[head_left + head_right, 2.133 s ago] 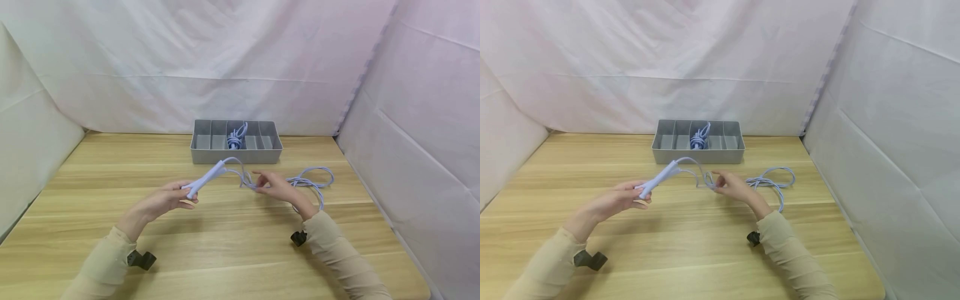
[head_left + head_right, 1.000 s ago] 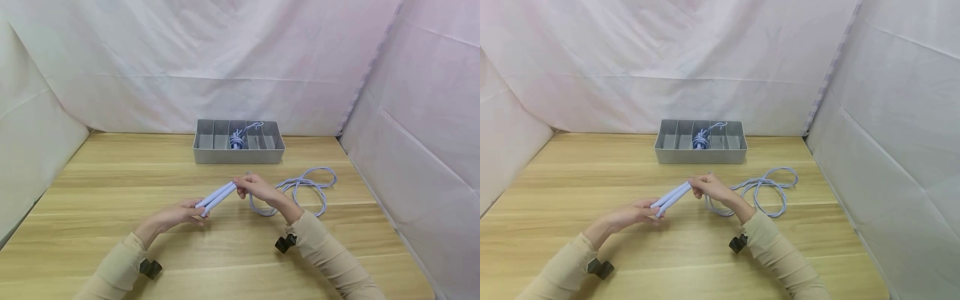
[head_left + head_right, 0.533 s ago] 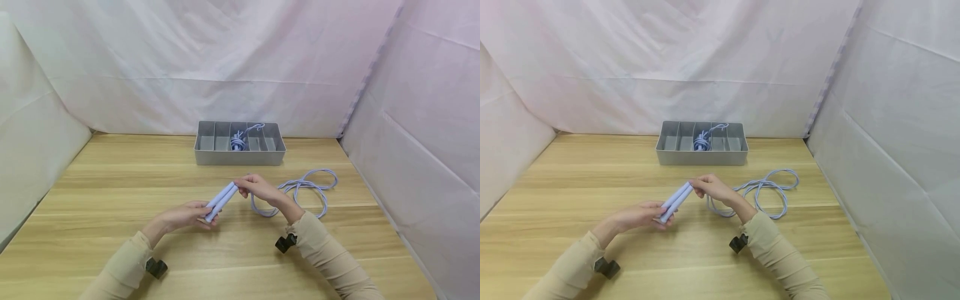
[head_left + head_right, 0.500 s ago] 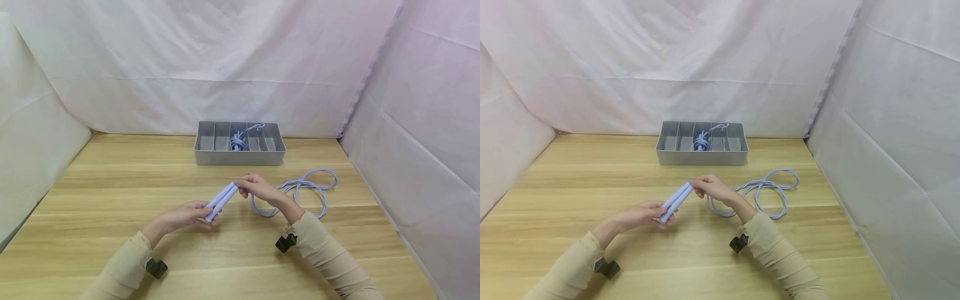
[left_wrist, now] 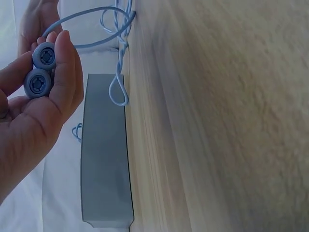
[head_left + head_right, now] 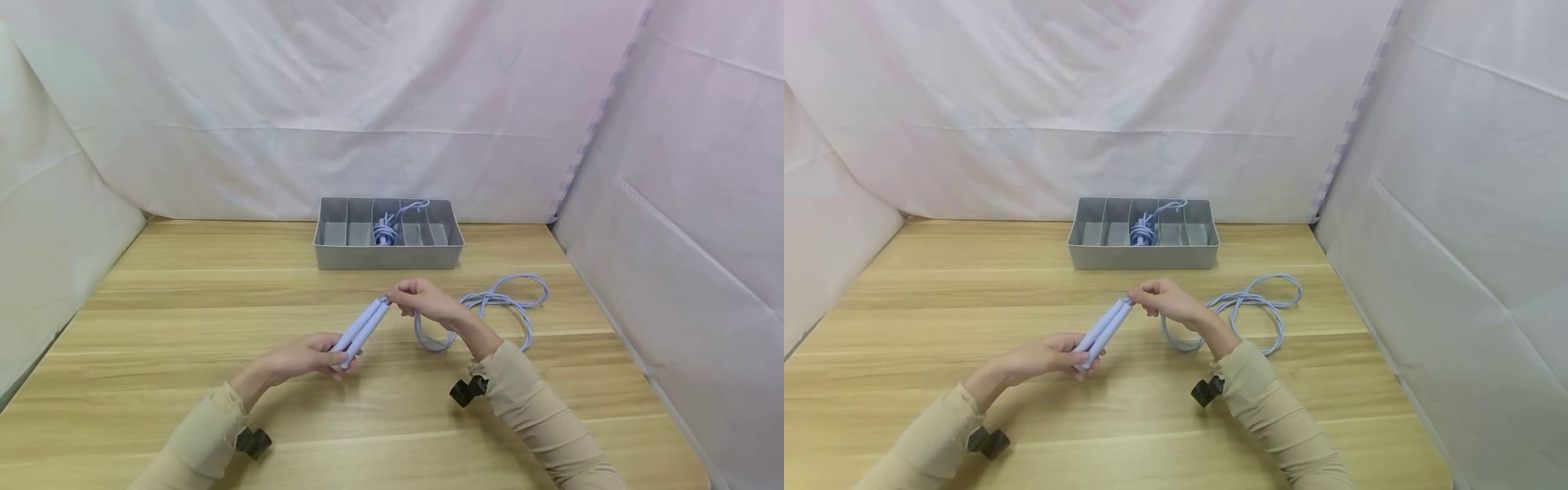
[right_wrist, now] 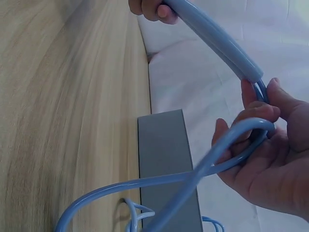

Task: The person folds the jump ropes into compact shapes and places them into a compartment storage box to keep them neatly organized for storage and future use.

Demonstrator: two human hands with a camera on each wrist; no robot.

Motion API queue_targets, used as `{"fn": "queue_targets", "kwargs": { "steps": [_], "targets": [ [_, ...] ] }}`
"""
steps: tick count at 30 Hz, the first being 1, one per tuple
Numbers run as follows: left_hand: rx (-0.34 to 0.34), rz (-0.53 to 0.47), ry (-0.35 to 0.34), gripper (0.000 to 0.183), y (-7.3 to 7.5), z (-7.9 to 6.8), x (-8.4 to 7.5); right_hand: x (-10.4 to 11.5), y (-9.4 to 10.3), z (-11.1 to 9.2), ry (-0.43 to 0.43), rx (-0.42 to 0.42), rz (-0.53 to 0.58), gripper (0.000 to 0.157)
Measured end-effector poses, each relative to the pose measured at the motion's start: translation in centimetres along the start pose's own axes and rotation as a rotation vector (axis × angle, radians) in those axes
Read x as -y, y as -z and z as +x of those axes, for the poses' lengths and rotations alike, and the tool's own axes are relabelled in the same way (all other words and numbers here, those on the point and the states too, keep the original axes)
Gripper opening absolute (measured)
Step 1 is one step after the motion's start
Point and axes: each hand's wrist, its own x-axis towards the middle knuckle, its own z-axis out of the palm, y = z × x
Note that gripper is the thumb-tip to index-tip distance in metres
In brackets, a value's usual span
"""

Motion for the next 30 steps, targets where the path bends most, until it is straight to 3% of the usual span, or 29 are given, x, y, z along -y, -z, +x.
{"fn": "queue_targets", "kwargs": {
  "steps": [5,12,18,23,27,30],
  "targets": [
    [-0.013,0.000,-0.033,0.040,-0.4,0.0,-0.5,0.3,-0.1,0.0,0.007,-0.050,0.021,0.028],
    [-0.056,-0.057,-0.136,0.026,-0.5,-0.6,-2.4,0.9,0.3,-0.1,0.144,-0.009,0.184,0.017],
    [-0.036,-0.172,-0.318,0.018,-0.1,-1.7,-4.9,0.6,0.1,0.3,0.203,-0.034,0.110,0.022],
    [-0.015,-0.243,-0.493,0.021,0.8,-3.1,-6.9,0.0,0.4,0.2,0.216,-0.049,0.180,0.020],
    [-0.035,-0.252,-0.553,0.023,1.4,-4.0,-7.8,-0.1,0.6,0.1,0.247,-0.080,0.216,0.013],
    [-0.050,-0.273,-0.566,0.024,1.5,-4.5,-7.9,0.2,0.4,0.0,0.289,-0.156,0.208,0.011]
  ]
}}
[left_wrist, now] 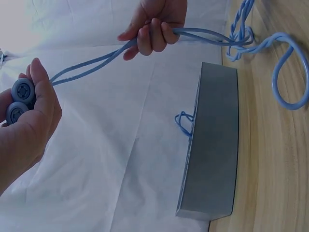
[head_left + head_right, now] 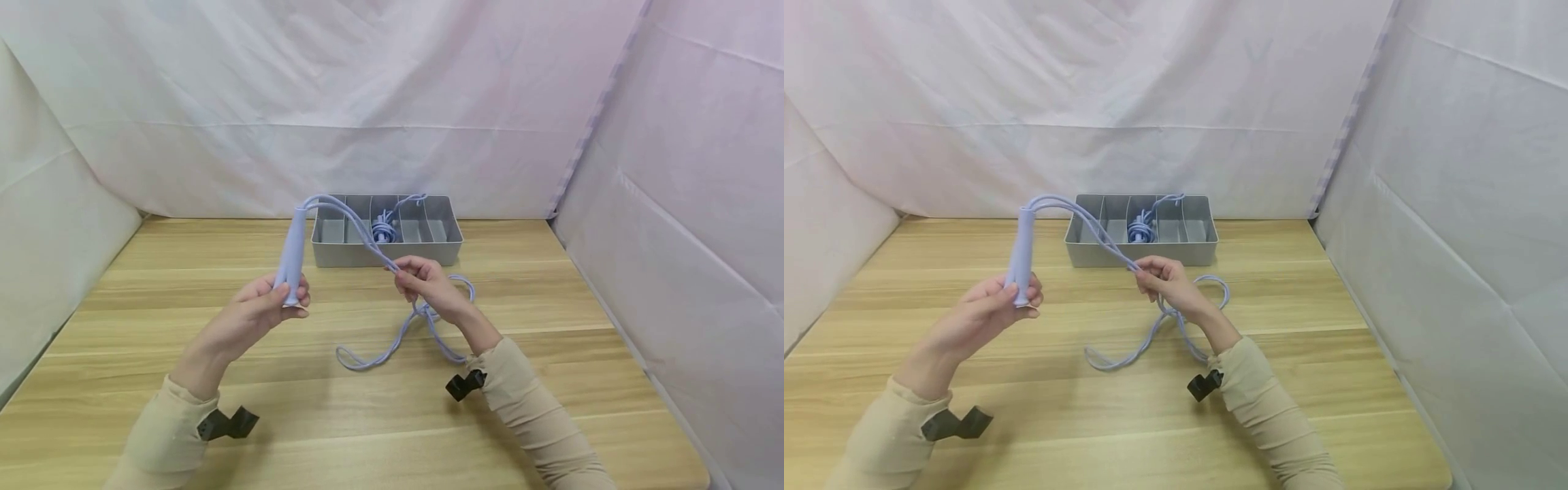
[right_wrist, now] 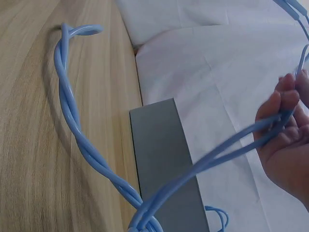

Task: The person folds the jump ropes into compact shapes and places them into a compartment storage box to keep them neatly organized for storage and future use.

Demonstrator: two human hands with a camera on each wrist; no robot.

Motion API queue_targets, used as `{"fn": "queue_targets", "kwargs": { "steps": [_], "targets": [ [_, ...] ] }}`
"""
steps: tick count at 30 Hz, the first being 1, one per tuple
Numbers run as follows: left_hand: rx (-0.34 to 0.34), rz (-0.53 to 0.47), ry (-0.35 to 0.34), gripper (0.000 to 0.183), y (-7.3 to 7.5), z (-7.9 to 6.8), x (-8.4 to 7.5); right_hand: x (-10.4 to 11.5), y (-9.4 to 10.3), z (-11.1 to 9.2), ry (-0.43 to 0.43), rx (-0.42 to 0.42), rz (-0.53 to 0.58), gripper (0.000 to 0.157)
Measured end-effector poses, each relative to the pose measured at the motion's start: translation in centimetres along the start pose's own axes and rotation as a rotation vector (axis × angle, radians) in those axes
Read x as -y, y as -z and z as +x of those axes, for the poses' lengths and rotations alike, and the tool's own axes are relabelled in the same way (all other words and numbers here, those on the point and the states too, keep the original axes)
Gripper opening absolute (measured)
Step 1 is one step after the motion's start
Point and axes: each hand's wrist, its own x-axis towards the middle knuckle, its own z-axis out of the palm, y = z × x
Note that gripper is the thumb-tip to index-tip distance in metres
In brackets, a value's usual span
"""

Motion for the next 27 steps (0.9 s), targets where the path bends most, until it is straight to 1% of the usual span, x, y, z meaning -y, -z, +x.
{"fn": "queue_targets", "kwargs": {
  "steps": [4,6,8,13,16,18,20,22,24,27],
  "targets": [
    [-0.043,-0.060,-0.019,0.026,0.1,-0.1,0.0,0.0,-0.6,0.4,0.078,-0.143,-0.032,0.019],
    [-0.078,-0.088,-0.032,0.025,0.1,0.0,0.0,-0.2,-0.8,0.5,0.108,-0.194,-0.045,0.023],
    [-0.114,-0.105,-0.049,0.024,0.0,0.1,0.0,-0.4,-0.9,0.6,0.128,-0.220,-0.059,0.025],
    [-0.180,-0.113,-0.101,0.025,0.0,0.4,0.0,-0.6,-0.8,0.5,0.180,-0.261,-0.077,0.021],
    [-0.211,-0.122,-0.097,0.025,-0.2,0.8,0.1,-0.6,-0.7,0.4,0.243,-0.317,-0.133,0.019],
    [-0.242,-0.118,-0.067,0.023,-0.3,1.1,0.2,-0.7,-0.7,0.4,0.277,-0.354,-0.235,0.017],
    [-0.286,-0.088,-0.021,0.020,-0.5,1.4,0.4,-0.7,-0.7,0.4,0.295,-0.365,-0.384,0.015],
    [-0.337,-0.028,0.029,0.017,-0.7,1.7,0.6,-0.8,-0.7,0.2,0.310,-0.342,-0.559,0.013],
    [-0.383,0.053,0.079,0.018,-0.7,2.0,0.8,-0.8,-0.8,0.1,0.336,-0.303,-0.730,0.011],
    [-0.440,0.183,0.152,0.025,-0.7,2.4,1.3,-0.8,-0.8,-0.1,0.394,-0.247,-0.923,0.009]
  ]
}}
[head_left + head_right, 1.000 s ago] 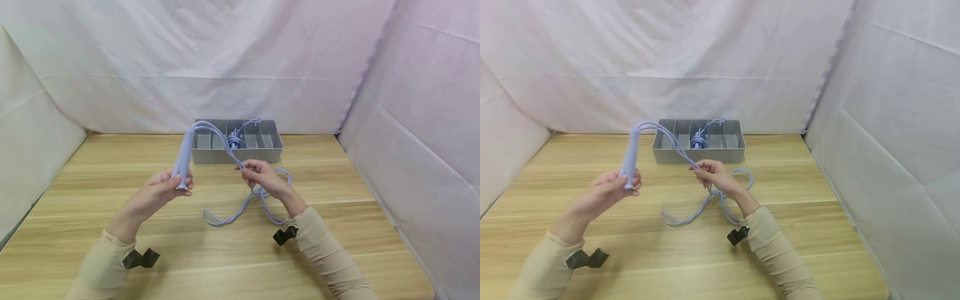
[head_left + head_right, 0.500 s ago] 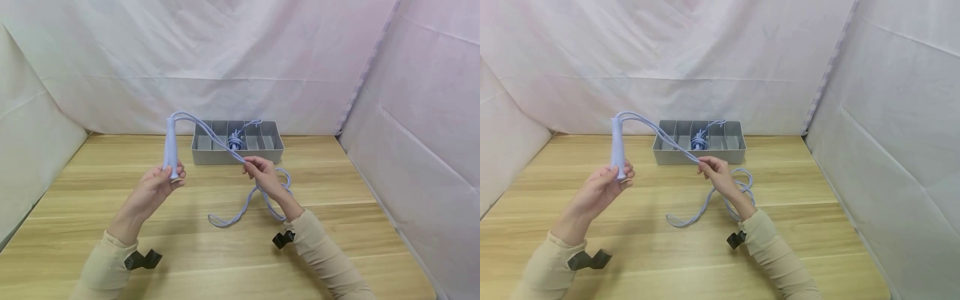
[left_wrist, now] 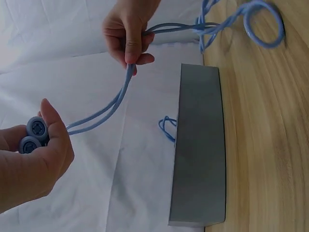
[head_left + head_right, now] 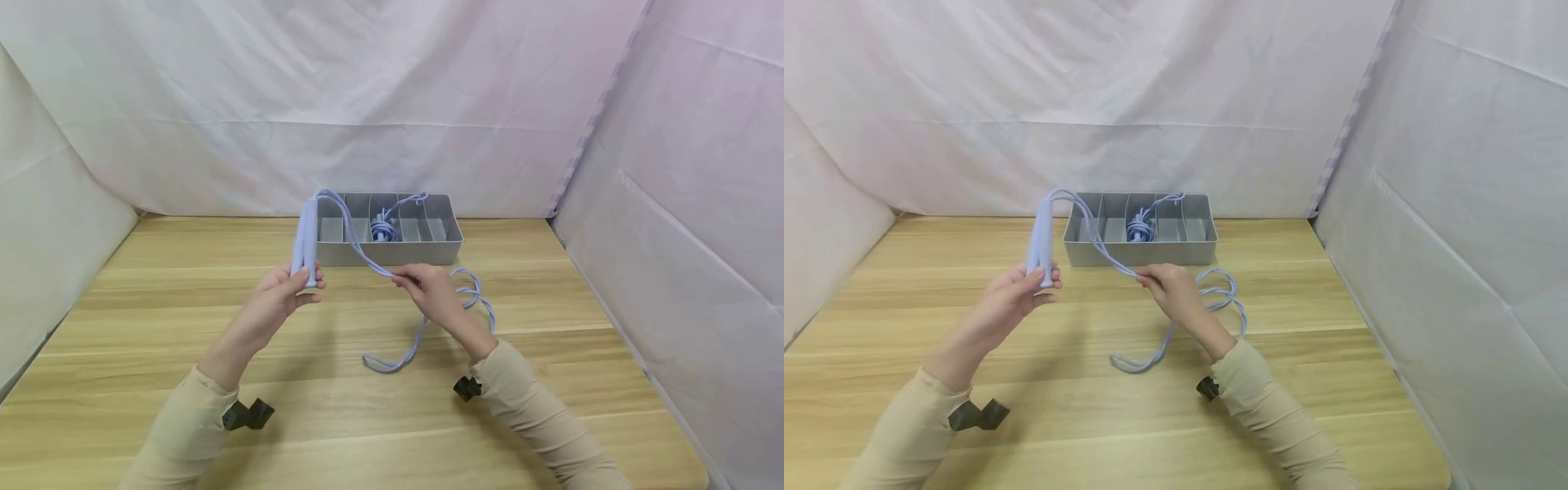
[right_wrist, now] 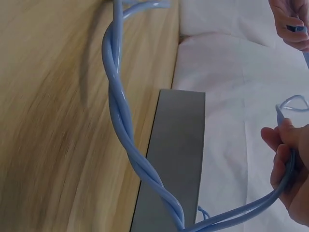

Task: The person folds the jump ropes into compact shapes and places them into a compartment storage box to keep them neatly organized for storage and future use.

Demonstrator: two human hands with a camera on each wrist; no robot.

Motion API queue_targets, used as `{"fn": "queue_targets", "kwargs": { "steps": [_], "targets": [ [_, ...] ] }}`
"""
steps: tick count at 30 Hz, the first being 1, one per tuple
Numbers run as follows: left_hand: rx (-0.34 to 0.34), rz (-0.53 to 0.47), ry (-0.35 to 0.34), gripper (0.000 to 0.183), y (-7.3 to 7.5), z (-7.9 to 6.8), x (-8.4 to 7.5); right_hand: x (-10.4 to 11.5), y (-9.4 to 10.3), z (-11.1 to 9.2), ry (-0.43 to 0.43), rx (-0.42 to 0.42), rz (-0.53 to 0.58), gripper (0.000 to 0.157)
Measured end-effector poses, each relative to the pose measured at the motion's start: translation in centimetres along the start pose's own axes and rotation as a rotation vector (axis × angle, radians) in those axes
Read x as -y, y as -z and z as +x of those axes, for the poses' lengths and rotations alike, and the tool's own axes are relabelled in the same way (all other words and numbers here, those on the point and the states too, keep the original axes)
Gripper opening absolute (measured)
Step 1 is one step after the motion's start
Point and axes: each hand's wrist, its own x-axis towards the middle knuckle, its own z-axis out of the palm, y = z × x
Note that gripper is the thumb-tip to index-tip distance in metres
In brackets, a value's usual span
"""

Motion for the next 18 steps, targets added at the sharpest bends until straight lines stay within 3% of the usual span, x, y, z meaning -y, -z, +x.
{"fn": "queue_targets", "kwargs": {
  "steps": [6,12,18],
  "targets": [
    [-0.034,0.262,0.041,0.034,-0.5,1.0,0.6,0.2,0.4,0.1,0.135,0.071,-0.175,0.007],
    [-0.029,0.485,-0.018,0.027,-1.2,1.8,1.2,0.5,0.6,-0.1,0.251,0.113,-0.259,0.005],
    [-0.036,0.718,-0.070,0.015,-1.9,2.3,2.0,1.2,0.7,-0.3,0.375,0.153,-0.265,0.006]
  ]
}}
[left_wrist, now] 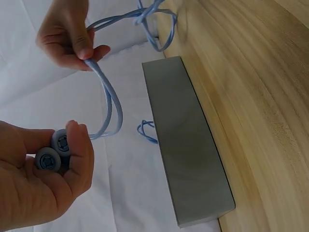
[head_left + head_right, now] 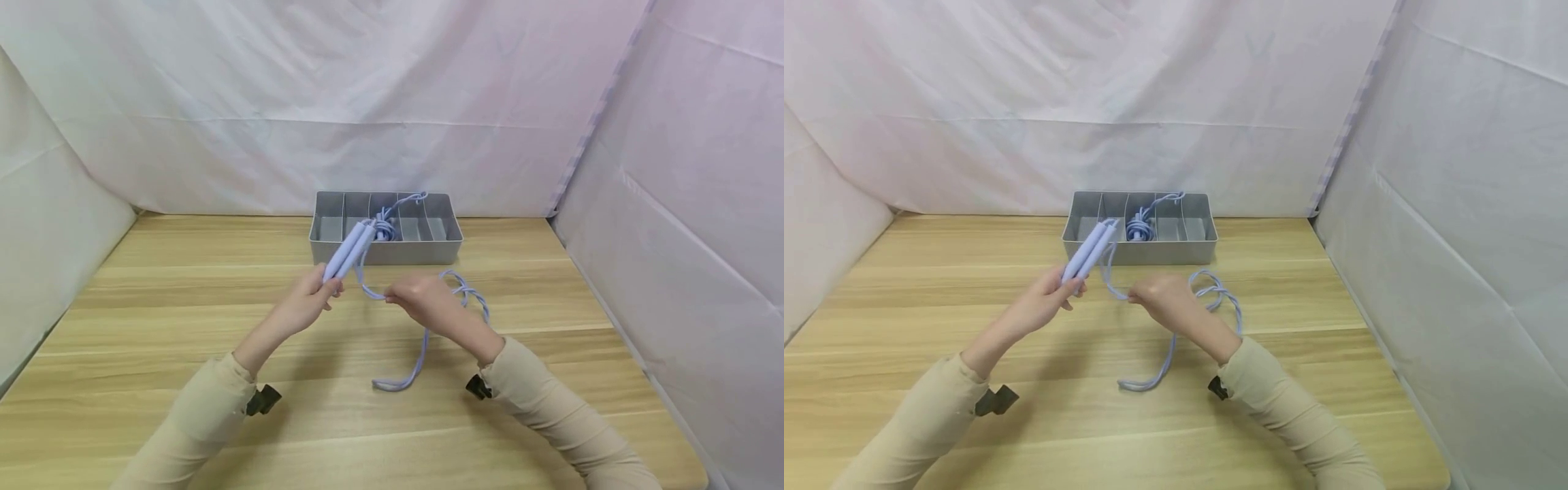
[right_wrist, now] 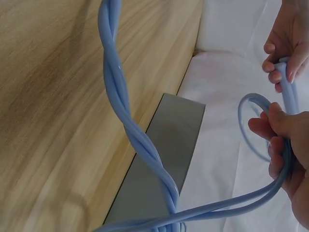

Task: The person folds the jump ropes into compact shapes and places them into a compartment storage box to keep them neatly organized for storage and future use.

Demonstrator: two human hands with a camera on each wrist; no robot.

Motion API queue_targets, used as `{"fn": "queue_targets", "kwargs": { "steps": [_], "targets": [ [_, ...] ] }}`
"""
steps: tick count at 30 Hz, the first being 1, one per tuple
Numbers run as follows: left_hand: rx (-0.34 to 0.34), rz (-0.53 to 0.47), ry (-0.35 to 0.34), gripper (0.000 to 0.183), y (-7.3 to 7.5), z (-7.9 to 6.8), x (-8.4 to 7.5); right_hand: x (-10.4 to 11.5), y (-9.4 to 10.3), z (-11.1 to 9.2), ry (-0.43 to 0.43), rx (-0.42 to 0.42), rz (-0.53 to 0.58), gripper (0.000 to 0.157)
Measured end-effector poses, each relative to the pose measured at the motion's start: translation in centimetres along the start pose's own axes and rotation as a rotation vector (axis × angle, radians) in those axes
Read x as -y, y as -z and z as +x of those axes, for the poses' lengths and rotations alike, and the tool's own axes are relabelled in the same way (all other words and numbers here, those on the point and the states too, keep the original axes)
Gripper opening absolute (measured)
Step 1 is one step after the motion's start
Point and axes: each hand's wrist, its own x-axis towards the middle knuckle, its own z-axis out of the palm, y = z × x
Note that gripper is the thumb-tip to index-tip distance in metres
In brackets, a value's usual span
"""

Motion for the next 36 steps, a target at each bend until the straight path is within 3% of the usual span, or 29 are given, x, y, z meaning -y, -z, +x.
{"fn": "queue_targets", "kwargs": {
  "steps": [7,11,20,25,29,36],
  "targets": [
    [0.029,0.397,-0.056,0.012,-1.1,0.4,-0.2,0.4,0.6,0.7,0.081,0.071,0.065,0.006],
    [0.051,0.609,-0.107,0.007,-1.8,0.4,-0.2,0.1,1.2,1.3,0.081,0.094,0.140,0.006],
    [0.053,0.884,-0.358,0.009,-2.9,0.3,0.3,-1.2,1.9,2.7,0.013,0.202,0.253,0.006],
    [0.094,0.866,-0.425,0.010,-2.6,0.4,0.6,-2.1,1.8,3.1,-0.034,0.268,0.373,0.009],
    [0.110,0.760,-0.496,0.009,-2.1,0.2,0.9,-2.7,1.3,3.1,-0.116,0.299,0.563,0.009],
    [0.120,0.577,-0.594,0.009,-1.9,-0.1,1.2,-2.8,0.5,3.1,-0.266,0.274,0.880,0.010]
  ]
}}
